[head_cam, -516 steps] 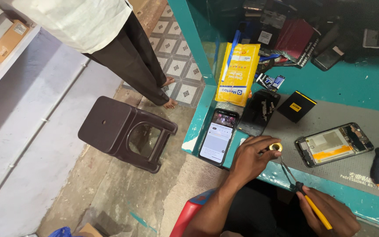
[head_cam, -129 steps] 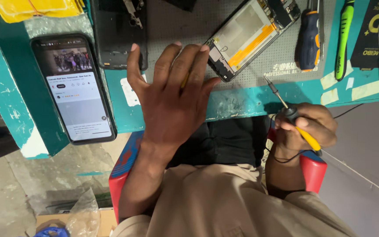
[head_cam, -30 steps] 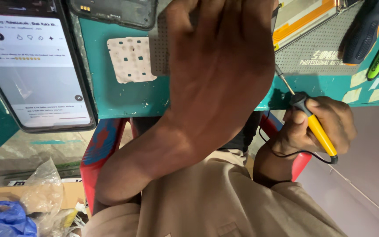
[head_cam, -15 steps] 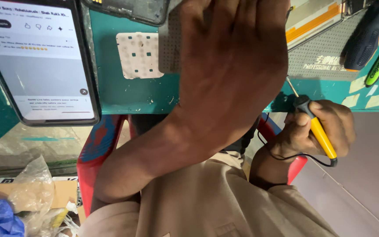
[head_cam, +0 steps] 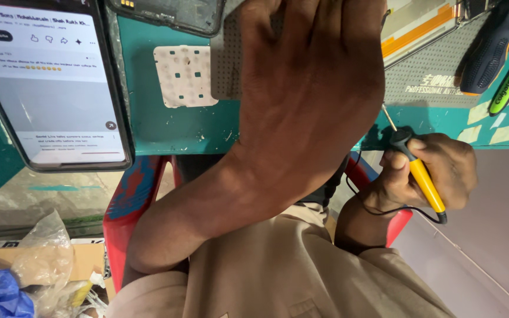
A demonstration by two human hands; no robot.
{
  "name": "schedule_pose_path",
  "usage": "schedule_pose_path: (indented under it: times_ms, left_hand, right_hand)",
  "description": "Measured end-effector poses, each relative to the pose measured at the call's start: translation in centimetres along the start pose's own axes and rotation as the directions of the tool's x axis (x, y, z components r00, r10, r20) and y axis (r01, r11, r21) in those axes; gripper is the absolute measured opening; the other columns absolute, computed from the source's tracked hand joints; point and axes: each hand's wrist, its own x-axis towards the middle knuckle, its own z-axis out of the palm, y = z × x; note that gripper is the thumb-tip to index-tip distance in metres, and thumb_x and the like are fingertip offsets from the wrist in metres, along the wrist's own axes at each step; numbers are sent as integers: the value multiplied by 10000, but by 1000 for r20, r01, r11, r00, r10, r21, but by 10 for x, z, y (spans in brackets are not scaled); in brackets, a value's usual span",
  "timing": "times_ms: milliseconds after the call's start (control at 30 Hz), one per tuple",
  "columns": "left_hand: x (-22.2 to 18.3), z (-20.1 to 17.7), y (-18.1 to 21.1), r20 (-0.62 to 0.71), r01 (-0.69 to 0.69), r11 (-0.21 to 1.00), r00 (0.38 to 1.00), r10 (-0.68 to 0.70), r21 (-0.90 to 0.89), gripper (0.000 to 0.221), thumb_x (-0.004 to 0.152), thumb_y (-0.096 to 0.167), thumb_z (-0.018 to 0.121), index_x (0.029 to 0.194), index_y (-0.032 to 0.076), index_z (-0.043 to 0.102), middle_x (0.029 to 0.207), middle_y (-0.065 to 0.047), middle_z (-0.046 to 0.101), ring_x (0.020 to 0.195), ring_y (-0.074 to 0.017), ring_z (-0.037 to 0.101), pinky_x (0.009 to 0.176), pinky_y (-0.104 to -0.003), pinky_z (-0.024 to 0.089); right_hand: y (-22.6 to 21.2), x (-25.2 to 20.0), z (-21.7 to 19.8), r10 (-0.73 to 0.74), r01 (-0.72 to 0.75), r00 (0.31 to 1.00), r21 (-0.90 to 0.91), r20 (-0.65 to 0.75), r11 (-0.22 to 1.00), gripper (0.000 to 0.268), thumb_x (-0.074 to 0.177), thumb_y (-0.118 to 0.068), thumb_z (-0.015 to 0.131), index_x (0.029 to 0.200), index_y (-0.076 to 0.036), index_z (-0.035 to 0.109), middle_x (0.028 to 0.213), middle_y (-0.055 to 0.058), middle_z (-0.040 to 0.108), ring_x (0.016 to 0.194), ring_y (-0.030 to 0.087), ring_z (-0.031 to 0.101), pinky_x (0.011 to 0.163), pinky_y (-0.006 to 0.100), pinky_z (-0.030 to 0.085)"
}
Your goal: The person uses a yellow-handled soldering iron to work on the internal components of a disassembled smartphone. They carefully apply heat to specific points on the circuit board while holding the device steady with their left hand. A second smartphone displaying a video is visible on the workbench.
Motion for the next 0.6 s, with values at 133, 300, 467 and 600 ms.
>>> schedule_pose_path:
  times_ms: [133,300,467,600]
  left_hand:
    - [0,0,0,-2,2,1000,1000,-2,-10,165,1042,85,635,1182,46,558,988,-65,587,1063,-226,535,980,-422,387]
    - [-2,1,0,12,-1,1000,1000,1,-20,206,1032,76,615,1223,39,546,1046,-63,593,1114,-212,533,1024,-407,378]
    - [-4,3,-2,16,-8,1000,1000,8,19,300,993,67,624,1278,54,532,1105,-50,588,1159,-200,530,991,-389,376]
    - [-3,0,-4,34,-24,1000,999,23,6,321,963,47,626,1274,59,547,1112,-49,594,1140,-205,539,989,-403,383]
  right_hand:
    - [-3,-1,0,43,-42,999,9,-9,999,473,943,-418,883,873,25,731,840,138,646,744,262,664,614,317,465]
    - [-6,2,3,47,-47,999,8,-14,999,470,940,-415,884,864,22,728,831,135,651,738,263,663,613,318,469]
    - [-8,3,3,46,-46,999,24,-11,999,474,945,-420,883,871,22,731,835,131,657,755,268,668,625,324,475]
    - [-5,2,3,34,-33,999,39,-14,999,473,944,-409,881,859,30,728,817,130,668,744,276,670,621,331,496]
